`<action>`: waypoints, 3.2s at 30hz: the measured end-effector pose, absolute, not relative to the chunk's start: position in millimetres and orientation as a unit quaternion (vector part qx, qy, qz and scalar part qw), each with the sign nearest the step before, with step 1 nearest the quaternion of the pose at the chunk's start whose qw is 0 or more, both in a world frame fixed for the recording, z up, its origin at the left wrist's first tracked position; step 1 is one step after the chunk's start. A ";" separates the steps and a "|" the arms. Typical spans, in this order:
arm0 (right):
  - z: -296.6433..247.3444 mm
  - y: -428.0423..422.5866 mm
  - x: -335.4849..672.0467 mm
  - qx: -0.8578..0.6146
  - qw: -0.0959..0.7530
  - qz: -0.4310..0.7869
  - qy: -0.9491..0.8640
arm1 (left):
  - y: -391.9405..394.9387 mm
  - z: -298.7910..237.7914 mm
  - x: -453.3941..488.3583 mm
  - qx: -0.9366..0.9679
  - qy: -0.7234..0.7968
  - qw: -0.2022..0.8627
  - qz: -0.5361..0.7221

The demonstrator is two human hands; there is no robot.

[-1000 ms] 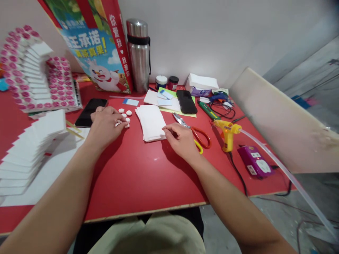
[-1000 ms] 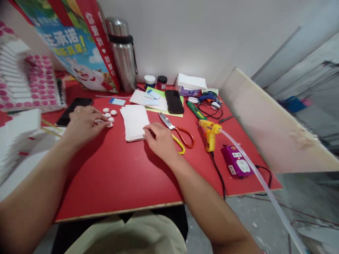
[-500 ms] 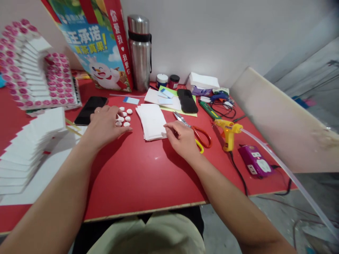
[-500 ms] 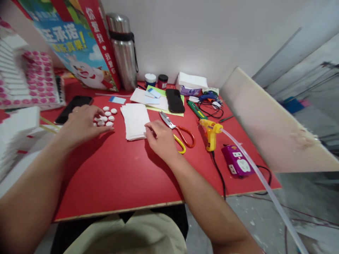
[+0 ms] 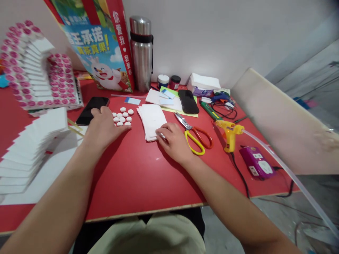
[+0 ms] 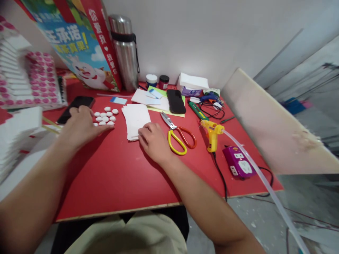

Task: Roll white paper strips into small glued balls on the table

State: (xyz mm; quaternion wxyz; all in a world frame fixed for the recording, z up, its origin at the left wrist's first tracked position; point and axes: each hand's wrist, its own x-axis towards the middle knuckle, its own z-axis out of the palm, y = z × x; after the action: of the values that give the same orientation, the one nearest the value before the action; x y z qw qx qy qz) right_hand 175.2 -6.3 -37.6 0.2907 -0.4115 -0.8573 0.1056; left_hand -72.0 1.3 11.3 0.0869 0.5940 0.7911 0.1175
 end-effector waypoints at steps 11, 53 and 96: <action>-36.3 -7.8 174.9 -0.411 0.291 0.105 -0.858 | 12.4 -0.7 -75.8 0.602 0.782 0.079 0.139; -14.0 20.6 165.7 -0.520 0.201 0.220 -0.801 | 15.4 -32.3 -41.4 0.675 0.570 0.117 0.454; 5.2 17.6 197.5 -0.601 0.060 0.042 -0.796 | 14.9 -40.7 -37.2 0.710 0.489 0.154 0.483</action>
State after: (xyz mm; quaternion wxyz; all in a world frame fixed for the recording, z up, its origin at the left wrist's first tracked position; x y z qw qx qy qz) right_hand 197.5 17.6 5.2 0.0599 -0.6011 -0.7958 0.0416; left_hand -37.2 14.9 -40.7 0.1540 0.7101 0.4886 0.4829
